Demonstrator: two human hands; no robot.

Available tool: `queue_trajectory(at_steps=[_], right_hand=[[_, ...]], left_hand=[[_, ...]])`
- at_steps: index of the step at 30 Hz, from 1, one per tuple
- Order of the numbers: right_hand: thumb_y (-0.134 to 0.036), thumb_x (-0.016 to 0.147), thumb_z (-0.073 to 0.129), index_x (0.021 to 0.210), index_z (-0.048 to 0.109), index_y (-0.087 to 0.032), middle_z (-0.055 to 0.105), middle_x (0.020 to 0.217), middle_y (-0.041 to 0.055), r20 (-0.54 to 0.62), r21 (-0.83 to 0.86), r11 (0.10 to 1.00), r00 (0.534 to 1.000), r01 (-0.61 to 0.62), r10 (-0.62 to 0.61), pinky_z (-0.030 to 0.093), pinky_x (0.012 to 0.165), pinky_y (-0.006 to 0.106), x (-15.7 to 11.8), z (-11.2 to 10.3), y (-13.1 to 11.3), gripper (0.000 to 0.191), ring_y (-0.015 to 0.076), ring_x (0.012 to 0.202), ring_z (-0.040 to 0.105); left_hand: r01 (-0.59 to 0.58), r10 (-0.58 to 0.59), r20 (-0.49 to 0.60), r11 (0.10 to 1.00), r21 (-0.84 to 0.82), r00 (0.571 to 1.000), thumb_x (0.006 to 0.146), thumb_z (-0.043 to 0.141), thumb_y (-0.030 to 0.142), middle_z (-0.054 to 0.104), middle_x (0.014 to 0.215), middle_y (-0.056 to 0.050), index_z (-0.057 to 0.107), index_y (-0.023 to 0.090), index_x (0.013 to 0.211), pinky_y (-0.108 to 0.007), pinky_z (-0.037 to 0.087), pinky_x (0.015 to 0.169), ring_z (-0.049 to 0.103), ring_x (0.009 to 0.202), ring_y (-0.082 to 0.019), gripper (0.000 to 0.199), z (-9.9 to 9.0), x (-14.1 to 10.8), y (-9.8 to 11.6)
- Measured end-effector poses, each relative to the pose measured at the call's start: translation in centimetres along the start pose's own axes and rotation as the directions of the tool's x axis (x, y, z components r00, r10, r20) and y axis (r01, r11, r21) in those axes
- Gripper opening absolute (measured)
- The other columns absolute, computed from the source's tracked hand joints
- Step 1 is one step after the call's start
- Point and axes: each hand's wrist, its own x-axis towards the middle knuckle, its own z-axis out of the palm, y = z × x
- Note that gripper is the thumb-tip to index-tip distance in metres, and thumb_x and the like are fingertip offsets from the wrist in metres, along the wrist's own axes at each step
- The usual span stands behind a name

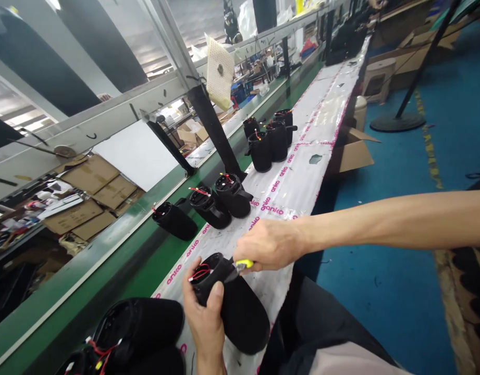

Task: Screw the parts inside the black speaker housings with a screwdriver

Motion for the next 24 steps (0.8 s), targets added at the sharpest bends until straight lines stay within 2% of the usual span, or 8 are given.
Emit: queue_trajectory(at_steps=[3, 6, 8, 12, 15, 17, 20, 24], right_hand=[[-0.039, 0.108, 0.036, 0.112, 0.058, -0.015, 0.072, 0.093, 0.0055, -0.015, 0.089, 0.981, 0.985, -0.17, 0.172, 0.035, 0.057, 0.029, 0.3, -0.7, -0.2, 0.033, 0.0148, 0.074, 0.066], [-0.043, 0.105, 0.044, 0.133, 0.05, -0.015, 0.074, 0.102, 0.0076, 0.087, 0.168, 0.951, 0.965, -0.26, 0.249, 0.037, 0.062, 0.029, 1.2, -1.8, -0.6, 0.04, 0.0181, 0.082, 0.069], [-0.046, 0.104, 0.047, 0.139, 0.047, -0.015, 0.074, 0.1, 0.0081, 0.175, 0.193, 0.936, 0.949, -0.294, 0.261, 0.037, 0.062, 0.029, 1.7, -2.2, -1.0, 0.047, 0.0205, 0.085, 0.069], [-0.046, 0.103, 0.047, 0.116, 0.061, -0.017, 0.073, 0.088, 0.0063, 0.328, 0.191, 0.921, 0.906, -0.341, 0.267, 0.03, 0.058, 0.03, 1.8, -2.0, -1.0, 0.034, 0.0197, 0.076, 0.067], [-0.046, 0.104, 0.045, 0.11, 0.061, -0.017, 0.071, 0.086, 0.0053, 0.345, 0.197, 0.915, 0.898, -0.352, 0.271, 0.03, 0.058, 0.029, 1.3, -1.7, -0.6, 0.033, 0.0188, 0.074, 0.066], [-0.045, 0.105, 0.044, 0.116, 0.059, -0.018, 0.072, 0.092, 0.0052, 0.333, 0.205, 0.918, 0.906, -0.34, 0.261, 0.032, 0.061, 0.029, 1.0, -1.9, -0.5, 0.032, 0.019, 0.079, 0.067], [-0.044, 0.105, 0.043, 0.13, 0.048, -0.017, 0.072, 0.095, 0.0056, 0.312, 0.143, 0.918, 0.897, -0.369, 0.313, 0.032, 0.061, 0.031, 0.6, -2.6, -1.1, 0.037, 0.0203, 0.078, 0.067], [-0.037, 0.104, 0.044, 0.113, 0.051, -0.016, 0.069, 0.09, 0.0046, 0.338, 0.002, 0.944, 0.889, -0.329, 0.309, 0.026, 0.055, 0.032, -0.2, -2.9, -2.2, 0.024, 0.0201, 0.072, 0.065]], left_hand=[[0.023, -0.023, -0.022, 1.0, 0.014, 0.999, 0.076, 0.071, 0.057, 0.059, 0.133, -0.01, 0.053, 0.021, 0.136, -0.045, 0.039, 0.106, 0.056, 0.121, -0.032, 0.072, -0.2, -0.2, 0.1], [0.052, -0.051, -0.025, 0.998, 0.038, 0.998, 0.077, 0.071, 0.057, 0.052, 0.145, -0.012, 0.047, 0.022, 0.143, -0.046, 0.036, 0.11, 0.051, 0.13, -0.034, 0.078, 0.0, -0.5, 0.6], [0.071, -0.071, -0.014, 0.997, 0.031, 0.997, 0.077, 0.071, 0.057, 0.049, 0.148, -0.013, 0.043, 0.022, 0.147, -0.046, 0.035, 0.112, 0.048, 0.134, -0.034, 0.083, 0.4, -0.8, 0.9], [0.167, -0.154, 0.101, 0.976, -0.141, 0.983, 0.076, 0.072, 0.056, 0.054, 0.145, -0.011, 0.03, 0.026, 0.155, -0.045, 0.036, 0.114, 0.051, 0.134, -0.031, 0.094, 1.2, -1.3, 0.6], [0.252, -0.218, 0.172, 0.943, -0.217, 0.961, 0.077, 0.07, 0.057, 0.06, 0.137, -0.013, 0.044, 0.021, 0.147, -0.045, 0.04, 0.112, 0.055, 0.13, -0.032, 0.083, 1.8, -1.3, -0.2], [0.248, -0.215, 0.177, 0.951, -0.186, 0.96, 0.078, 0.068, 0.058, 0.066, 0.128, -0.012, 0.054, 0.018, 0.136, -0.046, 0.042, 0.11, 0.059, 0.123, -0.033, 0.072, 1.9, -1.2, -0.4], [0.196, -0.19, 0.123, 0.98, -0.039, 0.974, 0.079, 0.068, 0.059, 0.067, 0.125, -0.011, 0.057, 0.019, 0.132, -0.048, 0.042, 0.108, 0.061, 0.119, -0.033, 0.068, 1.8, -0.9, 0.0], [0.236, -0.248, 0.058, 0.957, 0.167, 0.967, 0.078, 0.068, 0.063, 0.064, 0.133, -0.012, 0.052, 0.023, 0.139, -0.05, 0.042, 0.107, 0.058, 0.124, -0.034, 0.075, 1.1, -0.9, 1.3]])
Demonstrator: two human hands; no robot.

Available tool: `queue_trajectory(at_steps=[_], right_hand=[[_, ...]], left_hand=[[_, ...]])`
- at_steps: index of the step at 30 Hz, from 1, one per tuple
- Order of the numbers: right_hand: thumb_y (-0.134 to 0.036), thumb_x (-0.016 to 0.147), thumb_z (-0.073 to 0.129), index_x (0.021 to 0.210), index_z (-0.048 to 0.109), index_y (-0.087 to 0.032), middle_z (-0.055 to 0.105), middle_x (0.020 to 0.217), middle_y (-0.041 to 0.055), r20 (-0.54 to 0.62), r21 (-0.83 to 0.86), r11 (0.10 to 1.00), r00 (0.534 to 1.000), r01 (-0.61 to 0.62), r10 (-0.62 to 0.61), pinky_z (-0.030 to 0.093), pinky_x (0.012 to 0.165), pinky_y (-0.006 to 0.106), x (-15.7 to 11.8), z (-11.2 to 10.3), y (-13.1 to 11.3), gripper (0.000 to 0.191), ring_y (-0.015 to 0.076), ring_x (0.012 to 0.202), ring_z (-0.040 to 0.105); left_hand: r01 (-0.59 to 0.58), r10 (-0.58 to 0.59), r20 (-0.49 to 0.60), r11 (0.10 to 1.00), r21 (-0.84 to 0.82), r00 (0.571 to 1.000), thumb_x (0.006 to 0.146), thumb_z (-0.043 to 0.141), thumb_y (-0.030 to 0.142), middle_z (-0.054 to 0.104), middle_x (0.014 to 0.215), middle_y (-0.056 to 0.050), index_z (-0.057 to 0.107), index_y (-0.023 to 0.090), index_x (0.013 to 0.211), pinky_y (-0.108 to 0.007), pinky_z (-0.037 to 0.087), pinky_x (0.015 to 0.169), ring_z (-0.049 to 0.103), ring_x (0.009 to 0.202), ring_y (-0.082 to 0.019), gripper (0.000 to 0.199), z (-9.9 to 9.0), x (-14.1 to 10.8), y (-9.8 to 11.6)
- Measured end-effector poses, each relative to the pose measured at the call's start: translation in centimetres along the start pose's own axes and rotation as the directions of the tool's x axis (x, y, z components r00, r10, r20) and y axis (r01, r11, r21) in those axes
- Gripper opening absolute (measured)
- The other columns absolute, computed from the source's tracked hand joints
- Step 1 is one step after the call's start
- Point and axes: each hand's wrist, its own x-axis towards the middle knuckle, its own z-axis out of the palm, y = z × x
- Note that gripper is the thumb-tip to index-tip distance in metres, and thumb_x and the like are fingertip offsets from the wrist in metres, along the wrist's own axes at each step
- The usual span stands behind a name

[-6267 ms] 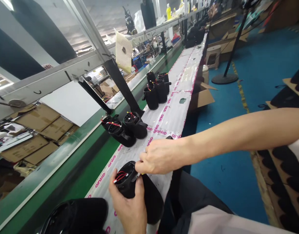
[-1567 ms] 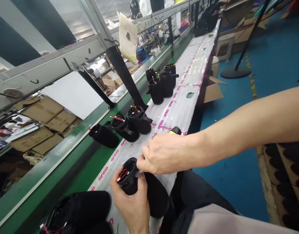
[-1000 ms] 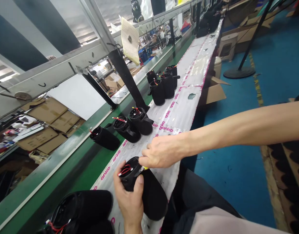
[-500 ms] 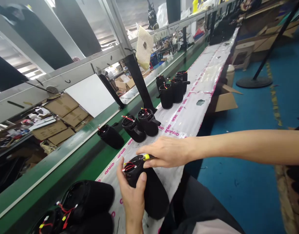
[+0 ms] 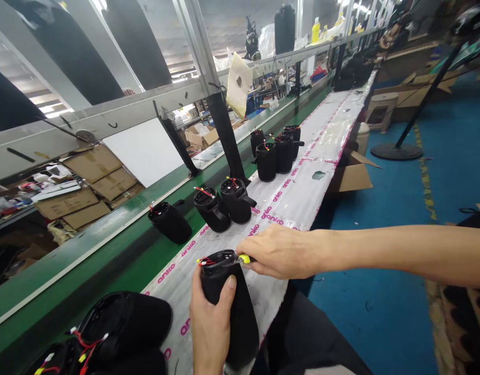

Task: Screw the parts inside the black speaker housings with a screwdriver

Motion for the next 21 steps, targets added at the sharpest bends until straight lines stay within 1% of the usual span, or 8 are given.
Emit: queue_trajectory(at_steps=[2, 4, 6, 9, 12, 15, 18, 21], right_hand=[[-0.033, 0.105, 0.042, 0.104, 0.051, -0.017, 0.068, 0.089, 0.0048, 0.003, -0.091, 0.995, 0.999, 0.047, -0.047, 0.023, 0.053, 0.033, -0.4, 0.7, -0.2, 0.019, 0.0193, 0.07, 0.064], [-0.031, 0.106, 0.04, 0.103, 0.05, -0.017, 0.066, 0.086, 0.0048, -0.006, -0.163, 0.984, 0.998, 0.066, -0.068, 0.021, 0.052, 0.033, -0.6, 1.6, -0.3, 0.018, 0.0182, 0.067, 0.063], [-0.026, 0.106, 0.039, 0.104, 0.049, -0.016, 0.065, 0.085, 0.0039, -0.013, -0.199, 0.978, 0.998, 0.065, -0.069, 0.021, 0.05, 0.032, -0.7, 2.4, -0.4, 0.015, 0.017, 0.065, 0.061], [-0.022, 0.105, 0.039, 0.105, 0.048, -0.016, 0.064, 0.084, 0.0025, -0.023, -0.213, 0.975, 0.998, 0.057, -0.063, 0.021, 0.049, 0.032, -0.7, 3.2, -0.4, 0.011, 0.0172, 0.064, 0.061], [-0.027, 0.106, 0.038, 0.107, 0.048, -0.016, 0.064, 0.085, 0.0022, -0.035, -0.199, 0.979, 0.997, 0.053, -0.061, 0.023, 0.047, 0.033, -0.6, 3.6, -0.5, 0.014, 0.0182, 0.066, 0.063], [-0.027, 0.106, 0.037, 0.108, 0.048, -0.016, 0.064, 0.085, 0.0023, -0.042, -0.19, 0.981, 0.998, 0.045, -0.054, 0.027, 0.047, 0.033, -0.5, 3.7, -0.7, 0.016, 0.0182, 0.066, 0.064], [-0.017, 0.102, 0.04, 0.109, 0.048, -0.015, 0.063, 0.084, 0.0025, -0.046, -0.213, 0.976, 0.998, 0.035, -0.046, 0.028, 0.046, 0.033, -0.6, 3.7, -1.0, 0.01, 0.0182, 0.065, 0.063], [-0.009, 0.094, 0.046, 0.109, 0.048, -0.014, 0.062, 0.082, 0.0022, -0.052, -0.231, 0.972, 0.997, 0.051, -0.064, 0.026, 0.044, 0.033, -0.6, 3.7, -1.4, 0.016, 0.0181, 0.061, 0.062]], left_hand=[[0.047, -0.044, -0.026, 0.994, 0.102, 0.999, 0.077, 0.068, 0.065, 0.063, 0.136, -0.013, 0.048, 0.026, 0.143, -0.052, 0.041, 0.108, 0.057, 0.128, -0.035, 0.08, -0.4, -0.2, 0.5], [0.087, -0.08, -0.043, 0.976, 0.198, 0.996, 0.075, 0.068, 0.068, 0.061, 0.139, -0.014, 0.044, 0.027, 0.147, -0.055, 0.039, 0.108, 0.054, 0.131, -0.038, 0.087, -0.6, -0.4, 0.8], [0.107, -0.098, -0.051, 0.962, 0.251, 0.994, 0.075, 0.066, 0.069, 0.06, 0.142, -0.015, 0.042, 0.026, 0.15, -0.057, 0.038, 0.109, 0.051, 0.134, -0.04, 0.09, -0.7, -0.5, 1.2], [0.108, -0.096, -0.056, 0.957, 0.27, 0.994, 0.078, 0.063, 0.068, 0.059, 0.141, -0.018, 0.041, 0.02, 0.151, -0.057, 0.038, 0.108, 0.051, 0.134, -0.042, 0.09, -0.6, -0.7, 1.7], [0.092, -0.083, -0.046, 0.955, 0.281, 0.996, 0.079, 0.061, 0.069, 0.059, 0.14, -0.021, 0.041, 0.016, 0.151, -0.055, 0.039, 0.107, 0.051, 0.133, -0.042, 0.092, -0.6, -0.7, 2.0], [0.083, -0.078, -0.028, 0.953, 0.293, 0.997, 0.078, 0.061, 0.069, 0.062, 0.136, -0.021, 0.042, 0.017, 0.149, -0.055, 0.04, 0.104, 0.054, 0.129, -0.042, 0.09, -0.5, -0.6, 2.0], [0.077, -0.07, -0.034, 0.956, 0.284, 0.997, 0.078, 0.062, 0.069, 0.061, 0.136, -0.02, 0.043, 0.018, 0.149, -0.055, 0.04, 0.104, 0.054, 0.128, -0.041, 0.089, -0.5, -0.5, 1.7], [0.076, -0.066, -0.045, 0.962, 0.264, 0.997, 0.077, 0.063, 0.07, 0.059, 0.138, -0.021, 0.043, 0.017, 0.148, -0.055, 0.039, 0.106, 0.052, 0.131, -0.041, 0.09, -0.6, -0.4, 1.5]])
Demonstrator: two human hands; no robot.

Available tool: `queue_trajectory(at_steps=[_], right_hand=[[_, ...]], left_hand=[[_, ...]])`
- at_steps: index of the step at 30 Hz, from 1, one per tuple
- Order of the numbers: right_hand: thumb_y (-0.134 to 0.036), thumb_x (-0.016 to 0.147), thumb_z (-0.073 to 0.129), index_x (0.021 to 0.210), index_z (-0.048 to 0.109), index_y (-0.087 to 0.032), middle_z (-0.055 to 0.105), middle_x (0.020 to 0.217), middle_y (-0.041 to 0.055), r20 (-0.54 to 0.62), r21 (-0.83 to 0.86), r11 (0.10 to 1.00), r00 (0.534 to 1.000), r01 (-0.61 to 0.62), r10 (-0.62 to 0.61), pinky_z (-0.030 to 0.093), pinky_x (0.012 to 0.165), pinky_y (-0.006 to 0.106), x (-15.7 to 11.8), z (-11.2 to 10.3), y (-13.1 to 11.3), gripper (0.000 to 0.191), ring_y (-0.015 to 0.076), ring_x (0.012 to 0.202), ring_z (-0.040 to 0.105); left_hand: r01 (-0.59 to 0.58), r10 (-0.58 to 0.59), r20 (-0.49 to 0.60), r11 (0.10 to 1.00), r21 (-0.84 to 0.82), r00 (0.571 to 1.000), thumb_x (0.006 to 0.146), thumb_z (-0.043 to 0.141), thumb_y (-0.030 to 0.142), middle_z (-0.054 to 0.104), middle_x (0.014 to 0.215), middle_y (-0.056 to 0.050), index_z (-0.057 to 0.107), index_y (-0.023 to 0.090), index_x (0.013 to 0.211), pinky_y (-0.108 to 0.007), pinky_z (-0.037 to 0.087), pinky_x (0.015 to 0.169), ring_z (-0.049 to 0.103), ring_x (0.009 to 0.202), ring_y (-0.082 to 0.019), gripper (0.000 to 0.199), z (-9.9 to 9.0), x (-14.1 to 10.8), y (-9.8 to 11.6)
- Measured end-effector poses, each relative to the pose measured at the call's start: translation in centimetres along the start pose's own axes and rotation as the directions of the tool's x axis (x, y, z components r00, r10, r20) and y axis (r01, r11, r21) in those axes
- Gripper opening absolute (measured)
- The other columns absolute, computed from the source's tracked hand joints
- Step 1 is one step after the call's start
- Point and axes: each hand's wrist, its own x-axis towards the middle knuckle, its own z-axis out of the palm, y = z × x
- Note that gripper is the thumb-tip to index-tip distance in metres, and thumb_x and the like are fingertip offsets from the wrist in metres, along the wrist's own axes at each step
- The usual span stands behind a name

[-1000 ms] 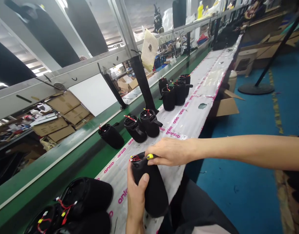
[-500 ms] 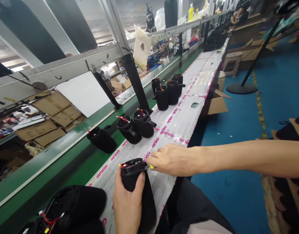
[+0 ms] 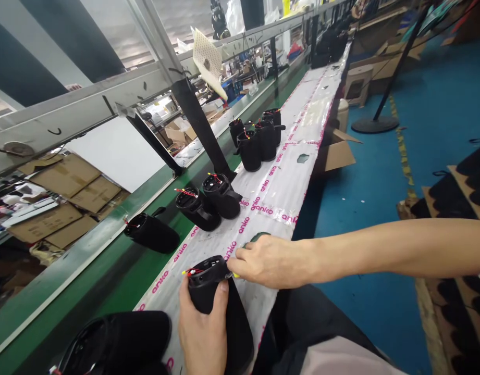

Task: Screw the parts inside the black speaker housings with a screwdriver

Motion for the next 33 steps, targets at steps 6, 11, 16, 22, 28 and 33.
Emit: queue_trajectory(at_steps=[6, 11, 16, 22, 28, 33], right_hand=[[-0.007, 0.091, 0.045, 0.101, 0.049, -0.015, 0.059, 0.077, 0.0009, -0.039, -0.099, 0.995, 0.999, 0.014, -0.018, 0.024, 0.041, 0.034, 0.0, -0.2, -0.4, 0.014, 0.0186, 0.056, 0.059], [-0.007, 0.09, 0.042, 0.094, 0.05, -0.016, 0.054, 0.071, 0.0006, -0.059, -0.227, 0.974, 0.998, 0.003, -0.017, 0.022, 0.04, 0.035, 0.0, -0.6, -0.9, 0.013, 0.0165, 0.05, 0.052], [-0.005, 0.085, 0.044, 0.093, 0.051, -0.015, 0.055, 0.071, 0.0024, -0.046, -0.278, 0.96, 0.999, -0.012, -0.001, 0.024, 0.039, 0.035, 0.1, -1.7, -1.7, 0.015, 0.0168, 0.051, 0.051], [-0.011, 0.093, 0.044, 0.097, 0.05, -0.016, 0.061, 0.074, 0.0023, -0.065, -0.209, 0.978, 0.998, 0.0, -0.014, 0.026, 0.042, 0.035, 0.5, -0.1, -1.0, 0.009, 0.0187, 0.055, 0.059], [-0.038, 0.107, 0.037, 0.099, 0.049, -0.017, 0.064, 0.078, 0.0016, -0.222, 0.009, 1.0, 0.975, -0.012, 0.013, 0.024, 0.046, 0.031, 1.2, 1.6, 0.0, 0.026, 0.0152, 0.062, 0.062], [-0.036, 0.108, 0.035, 0.102, 0.049, -0.016, 0.065, 0.077, 0.0024, -0.087, -0.005, 1.0, 0.996, -0.02, 0.019, 0.02, 0.046, 0.032, 1.3, 0.3, -0.5, 0.024, 0.0165, 0.06, 0.062]], left_hand=[[0.005, 0.0, 0.044, 0.994, -0.105, 0.999, 0.071, 0.073, 0.062, 0.061, 0.13, -0.019, 0.045, 0.017, 0.139, -0.054, 0.043, 0.104, 0.058, 0.123, -0.038, 0.087, -0.3, 0.5, -0.2], [-0.064, 0.074, 0.063, 0.987, -0.147, 0.995, 0.067, 0.079, 0.053, 0.065, 0.124, -0.011, 0.05, 0.023, 0.14, -0.049, 0.045, 0.103, 0.062, 0.115, -0.034, 0.084, -0.3, 0.6, -0.2], [-0.075, 0.077, 0.027, 0.993, -0.089, 0.997, 0.07, 0.078, 0.05, 0.066, 0.122, -0.009, 0.051, 0.026, 0.137, -0.05, 0.046, 0.101, 0.062, 0.114, -0.033, 0.076, -0.1, 0.0, 0.3], [-0.084, 0.084, -0.003, 0.993, -0.087, 0.996, 0.069, 0.078, 0.053, 0.065, 0.126, -0.01, 0.05, 0.026, 0.138, -0.052, 0.044, 0.104, 0.06, 0.119, -0.035, 0.08, -0.2, -0.1, 0.1], [-0.008, 0.034, 0.088, 0.962, -0.273, 0.996, 0.071, 0.076, 0.056, 0.069, 0.12, -0.008, 0.055, 0.023, 0.134, -0.049, 0.047, 0.101, 0.065, 0.109, -0.032, 0.074, -1.1, 0.4, -1.3], [-0.052, 0.062, 0.033, 0.967, -0.25, 0.998, 0.072, 0.077, 0.053, 0.066, 0.126, -0.008, 0.053, 0.026, 0.136, -0.049, 0.043, 0.106, 0.061, 0.116, -0.032, 0.074, -1.1, 0.3, -1.4]])
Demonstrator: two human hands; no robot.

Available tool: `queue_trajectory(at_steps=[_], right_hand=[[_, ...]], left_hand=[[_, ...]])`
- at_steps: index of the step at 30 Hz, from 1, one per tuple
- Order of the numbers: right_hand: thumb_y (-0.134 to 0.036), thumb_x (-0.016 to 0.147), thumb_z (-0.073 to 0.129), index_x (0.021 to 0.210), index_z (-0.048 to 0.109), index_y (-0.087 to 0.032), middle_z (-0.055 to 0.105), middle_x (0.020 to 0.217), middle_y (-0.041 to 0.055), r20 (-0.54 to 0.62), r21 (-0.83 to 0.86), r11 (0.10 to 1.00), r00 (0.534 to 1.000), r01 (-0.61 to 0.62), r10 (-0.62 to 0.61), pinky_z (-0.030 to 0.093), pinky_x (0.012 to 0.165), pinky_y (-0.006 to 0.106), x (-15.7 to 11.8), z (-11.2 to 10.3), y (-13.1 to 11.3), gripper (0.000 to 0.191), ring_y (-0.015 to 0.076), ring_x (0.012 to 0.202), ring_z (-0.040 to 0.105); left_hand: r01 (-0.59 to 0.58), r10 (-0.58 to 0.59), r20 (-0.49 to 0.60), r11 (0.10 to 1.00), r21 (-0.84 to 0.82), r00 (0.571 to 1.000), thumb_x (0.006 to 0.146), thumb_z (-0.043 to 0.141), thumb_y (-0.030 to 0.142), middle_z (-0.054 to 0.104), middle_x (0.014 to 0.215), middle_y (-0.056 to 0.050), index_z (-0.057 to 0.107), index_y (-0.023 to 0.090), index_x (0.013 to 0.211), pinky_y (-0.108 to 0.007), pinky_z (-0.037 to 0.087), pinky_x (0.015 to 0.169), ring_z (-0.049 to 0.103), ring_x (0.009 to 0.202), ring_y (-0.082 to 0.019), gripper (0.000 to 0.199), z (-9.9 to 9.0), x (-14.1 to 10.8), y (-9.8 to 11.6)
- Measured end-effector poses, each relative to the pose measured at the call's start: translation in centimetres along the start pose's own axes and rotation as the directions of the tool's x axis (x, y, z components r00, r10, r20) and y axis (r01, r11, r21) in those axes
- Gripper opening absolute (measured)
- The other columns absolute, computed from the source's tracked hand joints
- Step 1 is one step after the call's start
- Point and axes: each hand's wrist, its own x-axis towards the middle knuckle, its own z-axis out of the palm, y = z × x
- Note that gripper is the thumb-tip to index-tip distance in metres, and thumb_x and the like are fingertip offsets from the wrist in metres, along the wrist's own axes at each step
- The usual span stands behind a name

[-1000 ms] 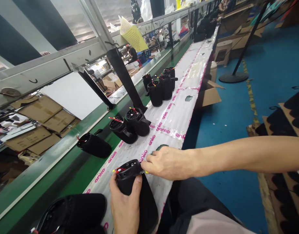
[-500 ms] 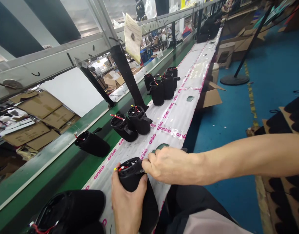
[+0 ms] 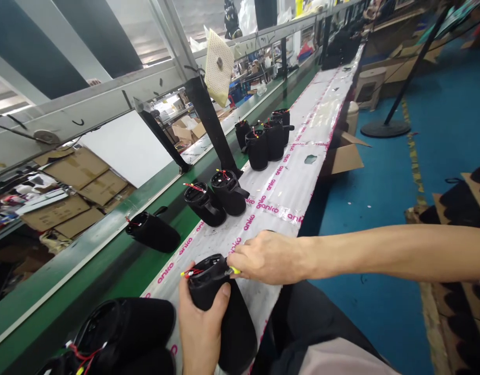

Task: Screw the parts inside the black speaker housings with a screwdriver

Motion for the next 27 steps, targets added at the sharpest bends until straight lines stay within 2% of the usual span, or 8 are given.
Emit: queue_trajectory(at_steps=[9, 21, 27], right_hand=[[-0.024, 0.104, 0.04, 0.101, 0.05, -0.016, 0.065, 0.08, 0.0025, 0.058, -0.039, 0.998, 0.997, 0.048, -0.046, 0.021, 0.044, 0.034, 0.1, -0.6, -0.5, 0.012, 0.0187, 0.061, 0.064], [-0.025, 0.105, 0.038, 0.099, 0.049, -0.017, 0.063, 0.078, 0.0016, 0.097, -0.043, 0.995, 0.991, 0.092, -0.088, 0.02, 0.045, 0.033, 0.0, -0.7, 0.3, 0.015, 0.0169, 0.059, 0.061], [-0.019, 0.102, 0.04, 0.098, 0.05, -0.017, 0.061, 0.075, 0.0016, 0.171, -0.067, 0.99, 0.979, 0.126, -0.113, 0.017, 0.043, 0.034, 0.4, -2.0, 0.2, 0.011, 0.0168, 0.055, 0.058]], left_hand=[[-0.001, 0.002, -0.029, 0.999, 0.039, 1.0, 0.07, 0.078, 0.053, 0.064, 0.128, -0.009, 0.051, 0.025, 0.139, -0.047, 0.044, 0.105, 0.06, 0.118, -0.032, 0.079, 0.6, -0.6, 0.5], [0.004, -0.005, 0.011, 0.998, 0.058, 1.0, 0.071, 0.077, 0.049, 0.064, 0.126, -0.008, 0.05, 0.025, 0.137, -0.046, 0.044, 0.101, 0.06, 0.117, -0.031, 0.075, 0.9, -0.6, 1.1], [0.015, -0.016, 0.013, 0.999, 0.052, 1.0, 0.071, 0.078, 0.048, 0.064, 0.126, -0.008, 0.05, 0.026, 0.136, -0.045, 0.043, 0.102, 0.06, 0.117, -0.031, 0.074, 0.9, -0.9, 1.5]])
